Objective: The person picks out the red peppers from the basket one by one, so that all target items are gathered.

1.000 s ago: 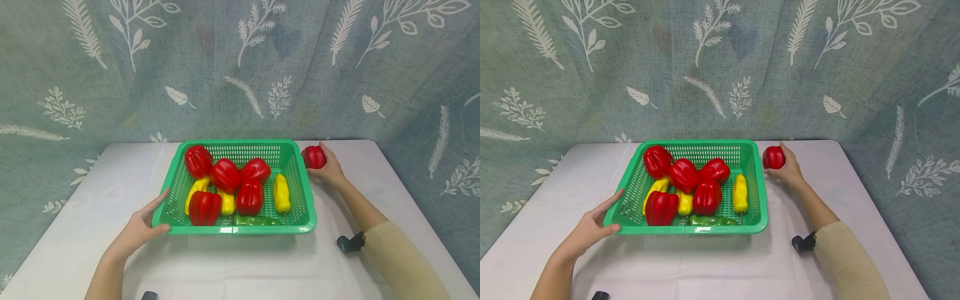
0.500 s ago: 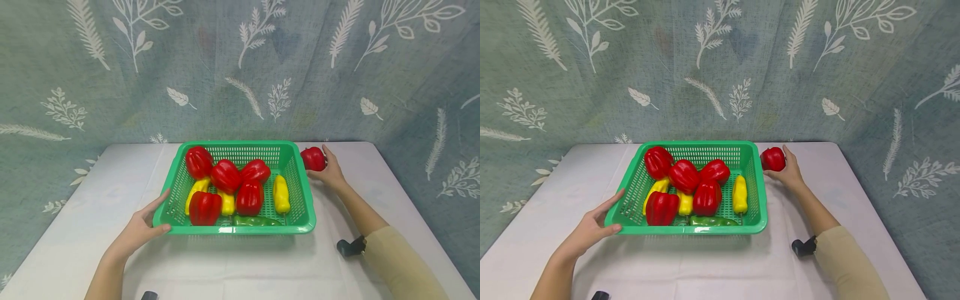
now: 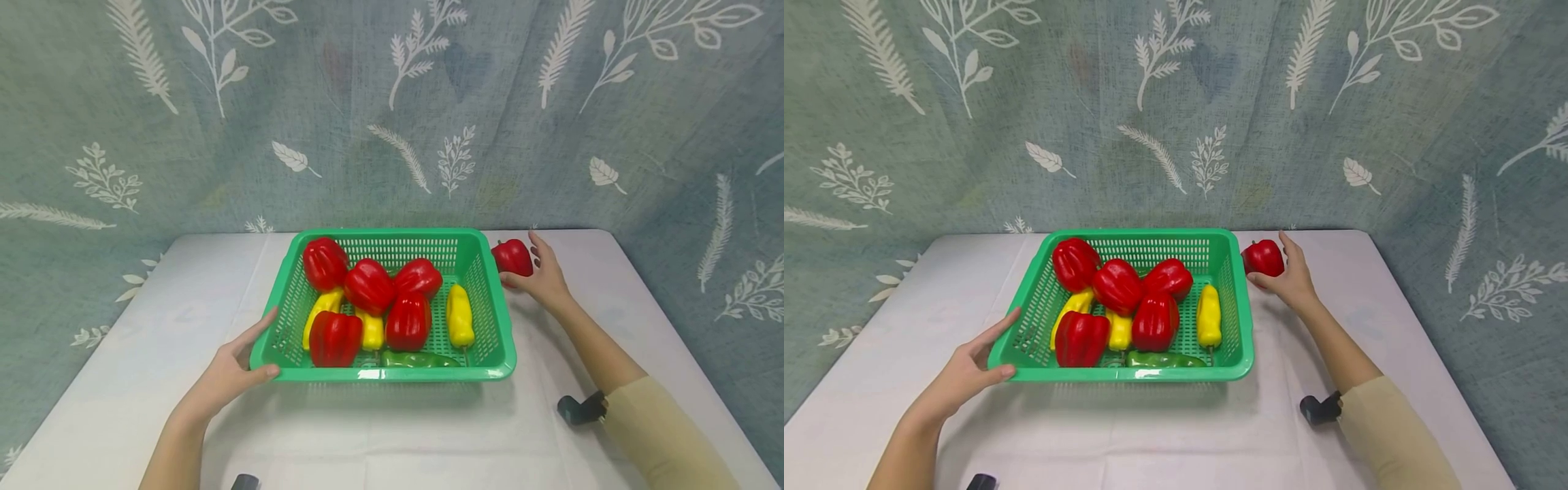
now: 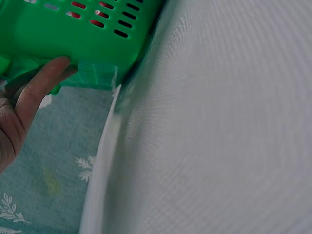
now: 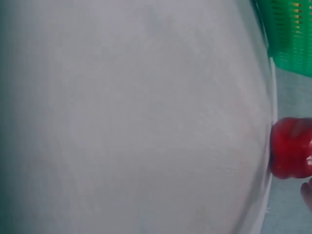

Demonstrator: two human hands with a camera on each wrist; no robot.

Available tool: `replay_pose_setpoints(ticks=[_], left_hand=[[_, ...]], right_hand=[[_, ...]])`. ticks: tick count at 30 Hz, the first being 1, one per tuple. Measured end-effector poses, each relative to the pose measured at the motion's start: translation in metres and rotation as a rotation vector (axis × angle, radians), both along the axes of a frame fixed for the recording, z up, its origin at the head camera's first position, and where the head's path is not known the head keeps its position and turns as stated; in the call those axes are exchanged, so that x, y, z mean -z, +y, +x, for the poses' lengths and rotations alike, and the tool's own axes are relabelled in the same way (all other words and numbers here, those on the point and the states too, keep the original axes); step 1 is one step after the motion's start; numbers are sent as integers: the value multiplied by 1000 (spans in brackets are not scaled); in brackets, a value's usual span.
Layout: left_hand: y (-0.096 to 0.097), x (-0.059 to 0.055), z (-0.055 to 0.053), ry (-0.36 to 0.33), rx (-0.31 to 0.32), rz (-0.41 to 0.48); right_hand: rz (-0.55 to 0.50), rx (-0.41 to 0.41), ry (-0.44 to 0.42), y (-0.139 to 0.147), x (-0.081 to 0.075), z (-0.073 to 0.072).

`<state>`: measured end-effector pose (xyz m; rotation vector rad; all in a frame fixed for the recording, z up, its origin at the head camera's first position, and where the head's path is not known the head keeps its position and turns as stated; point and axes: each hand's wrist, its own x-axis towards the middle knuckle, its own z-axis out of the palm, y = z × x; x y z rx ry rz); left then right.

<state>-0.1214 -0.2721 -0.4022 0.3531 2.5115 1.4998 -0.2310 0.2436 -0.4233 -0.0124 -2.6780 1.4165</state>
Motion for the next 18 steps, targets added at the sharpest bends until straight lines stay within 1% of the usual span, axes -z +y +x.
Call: replay_pose_setpoints(ticks=[6,11,14,18], left_hand=[[0,-1,0,8,4,2],[0,-2,2,5,11,13],[0,-2,2,4,7,12],[-1,-1,1,0,0,10]], right_hand=[[-16,-11,62,-6,-10,7],[32,-26,121,-10,-18,12],[61,-31,138,-11,-23,16],[60,-45,156,-11,-32,20]])
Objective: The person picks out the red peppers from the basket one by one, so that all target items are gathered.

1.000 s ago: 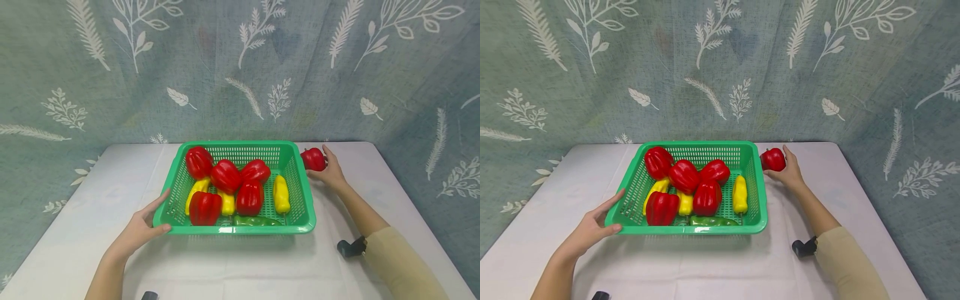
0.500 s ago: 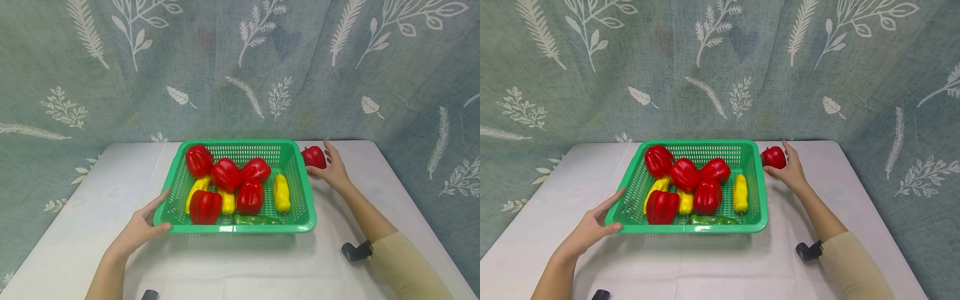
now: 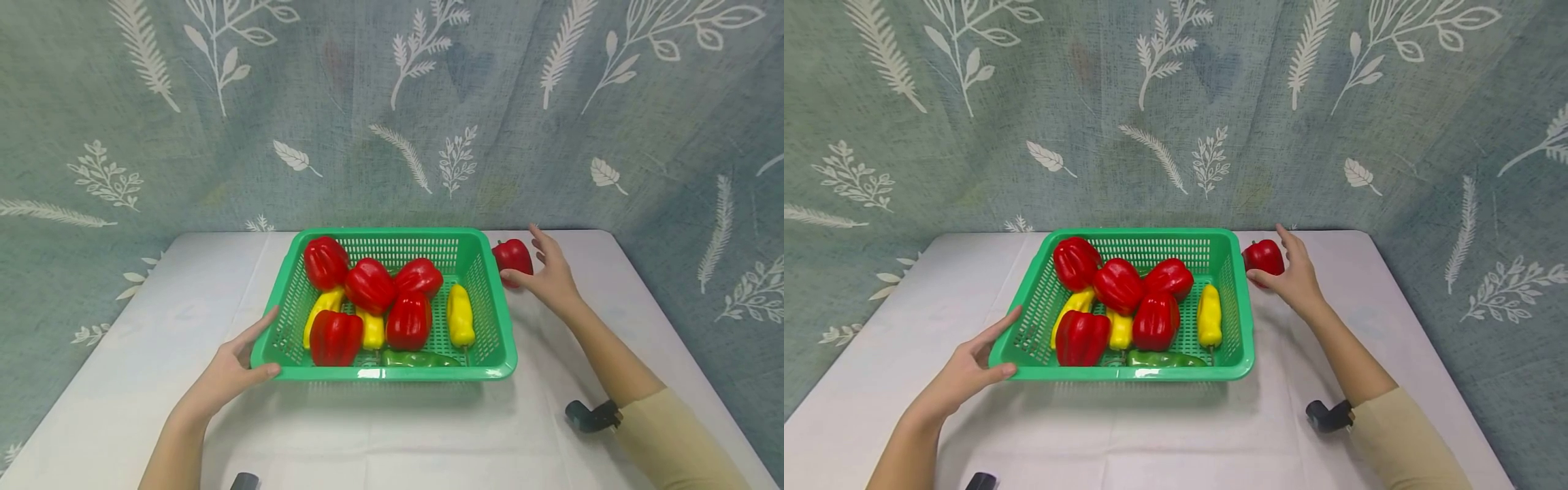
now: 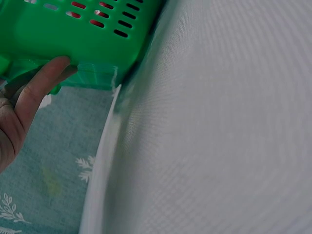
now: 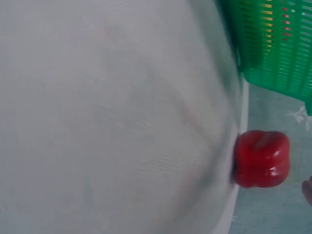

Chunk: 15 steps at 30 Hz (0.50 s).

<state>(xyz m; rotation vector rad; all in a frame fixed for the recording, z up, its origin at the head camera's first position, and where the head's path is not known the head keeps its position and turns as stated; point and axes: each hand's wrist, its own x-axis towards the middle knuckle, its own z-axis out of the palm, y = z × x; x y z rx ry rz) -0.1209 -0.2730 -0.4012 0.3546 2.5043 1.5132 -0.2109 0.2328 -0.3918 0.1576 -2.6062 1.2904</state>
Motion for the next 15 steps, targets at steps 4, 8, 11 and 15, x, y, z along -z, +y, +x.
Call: replay_pose_setpoints(ticks=[4,8,11,15], left_hand=[[-1,0,0,-4,-5,-2],[-1,-2,1,5,-8,-11],[-1,-2,2,15,-2,-13],[0,-1,1,18,5,-8]], right_hand=[[-26,-41,12,-3,-13,2],[-94,-96,-21,-8,-31,1],[-137,-136,-58,-12,-44,-2],[-161,-213,-90,-17,-59,-9]])
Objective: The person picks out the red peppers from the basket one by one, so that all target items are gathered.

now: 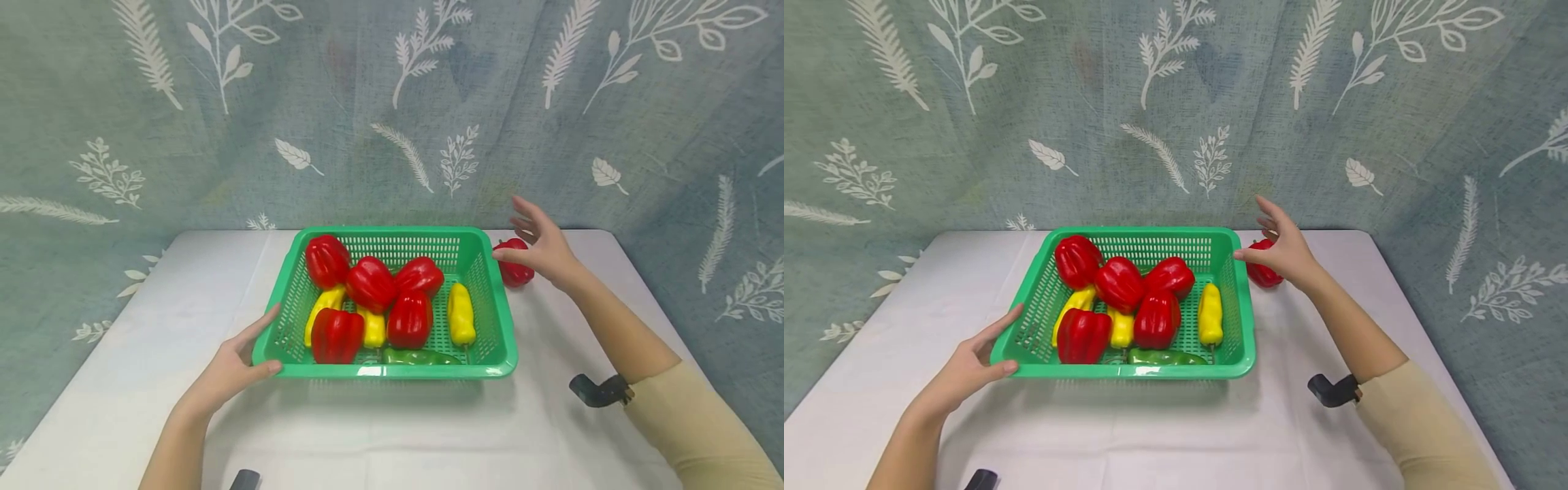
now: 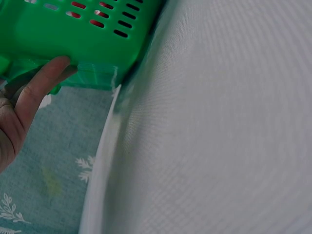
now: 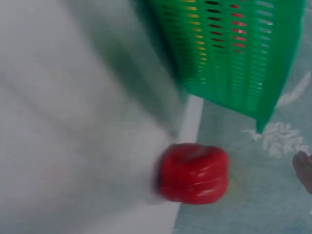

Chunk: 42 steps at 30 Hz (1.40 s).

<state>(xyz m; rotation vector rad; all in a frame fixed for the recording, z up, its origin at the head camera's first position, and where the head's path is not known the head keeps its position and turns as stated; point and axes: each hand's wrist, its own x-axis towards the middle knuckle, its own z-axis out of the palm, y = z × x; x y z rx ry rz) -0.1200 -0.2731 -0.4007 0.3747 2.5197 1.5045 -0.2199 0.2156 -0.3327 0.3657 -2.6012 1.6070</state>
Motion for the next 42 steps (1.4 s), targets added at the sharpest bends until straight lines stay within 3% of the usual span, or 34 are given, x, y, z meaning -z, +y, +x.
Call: replay_pose_setpoints(ticks=[9,19,30,36,42], left_hand=[[3,2,-2,-20,-10,0],[3,0,-1,-12,-6,-1],[-1,-1,0,-31,8,50],[-2,1,0,-19,17,56],[0,0,0,-10,22,57]], right_hand=[[32,-182,-19,-17,-26,-14],[80,-414,27,-43,-50,-24],[189,-524,-45,-81,-75,-40],[184,-585,-77,-106,-75,-48],[205,-621,-105,-132,-58,-54]])
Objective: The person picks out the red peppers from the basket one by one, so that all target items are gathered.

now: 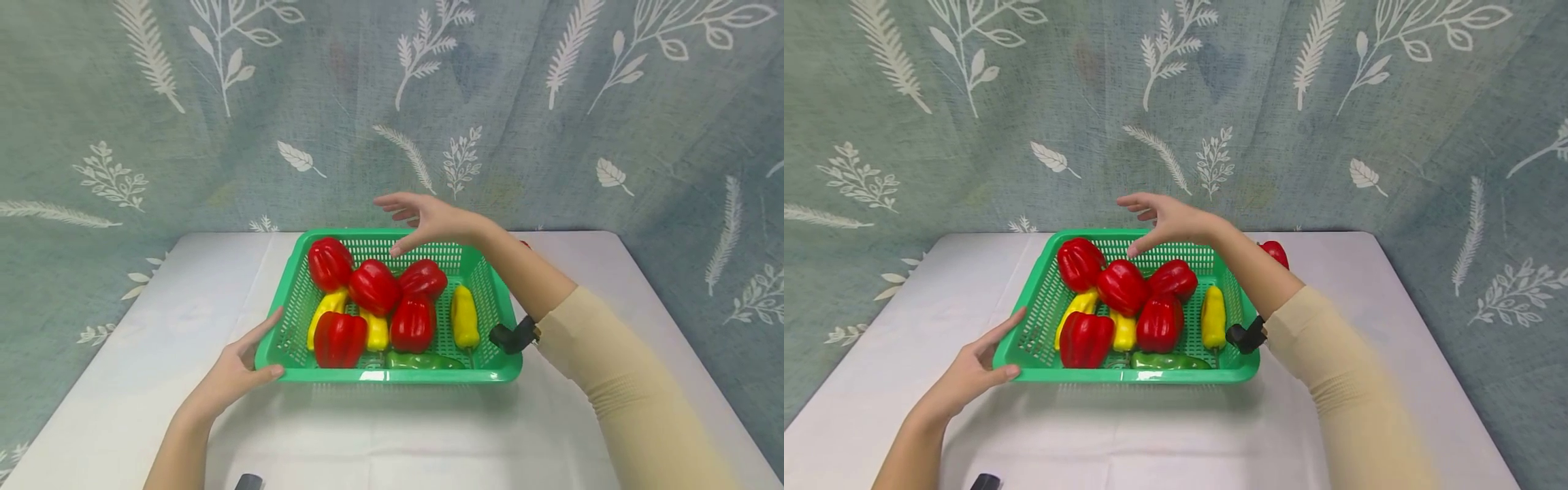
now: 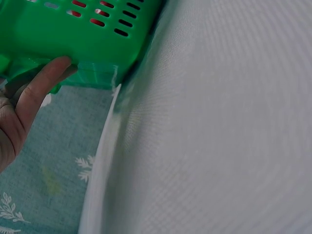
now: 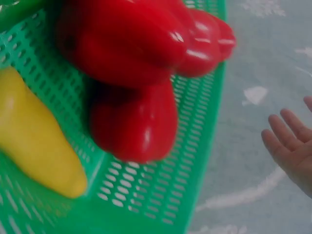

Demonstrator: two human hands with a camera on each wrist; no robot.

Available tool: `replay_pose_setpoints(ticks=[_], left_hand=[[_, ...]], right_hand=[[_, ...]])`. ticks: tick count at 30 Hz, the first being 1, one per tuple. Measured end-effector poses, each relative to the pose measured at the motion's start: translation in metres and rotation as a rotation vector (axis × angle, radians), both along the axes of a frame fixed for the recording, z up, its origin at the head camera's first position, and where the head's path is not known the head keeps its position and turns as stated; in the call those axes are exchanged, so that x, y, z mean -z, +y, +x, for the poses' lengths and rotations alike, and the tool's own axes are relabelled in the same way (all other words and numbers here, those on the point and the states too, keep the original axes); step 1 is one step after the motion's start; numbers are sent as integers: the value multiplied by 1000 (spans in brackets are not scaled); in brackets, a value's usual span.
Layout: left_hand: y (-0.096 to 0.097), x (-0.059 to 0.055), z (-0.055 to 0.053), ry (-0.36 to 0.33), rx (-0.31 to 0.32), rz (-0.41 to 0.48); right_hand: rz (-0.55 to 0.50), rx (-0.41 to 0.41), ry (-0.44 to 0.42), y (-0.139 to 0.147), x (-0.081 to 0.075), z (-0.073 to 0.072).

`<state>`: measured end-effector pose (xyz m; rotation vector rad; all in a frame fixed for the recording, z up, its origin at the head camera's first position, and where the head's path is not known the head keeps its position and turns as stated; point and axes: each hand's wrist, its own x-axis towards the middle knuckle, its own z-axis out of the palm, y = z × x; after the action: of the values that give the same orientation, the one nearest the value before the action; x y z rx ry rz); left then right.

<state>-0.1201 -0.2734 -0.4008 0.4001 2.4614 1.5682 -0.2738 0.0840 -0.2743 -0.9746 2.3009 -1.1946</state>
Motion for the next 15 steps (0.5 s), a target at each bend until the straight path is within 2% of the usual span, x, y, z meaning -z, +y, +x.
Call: replay_pose_setpoints(ticks=[5,15], left_hand=[[2,-1,0,2,4,17],[0,1,0,-1,1,21]], right_hand=[[19,-25,-35,-18,13,-6],[95,-134,-74,-42,46,-20]])
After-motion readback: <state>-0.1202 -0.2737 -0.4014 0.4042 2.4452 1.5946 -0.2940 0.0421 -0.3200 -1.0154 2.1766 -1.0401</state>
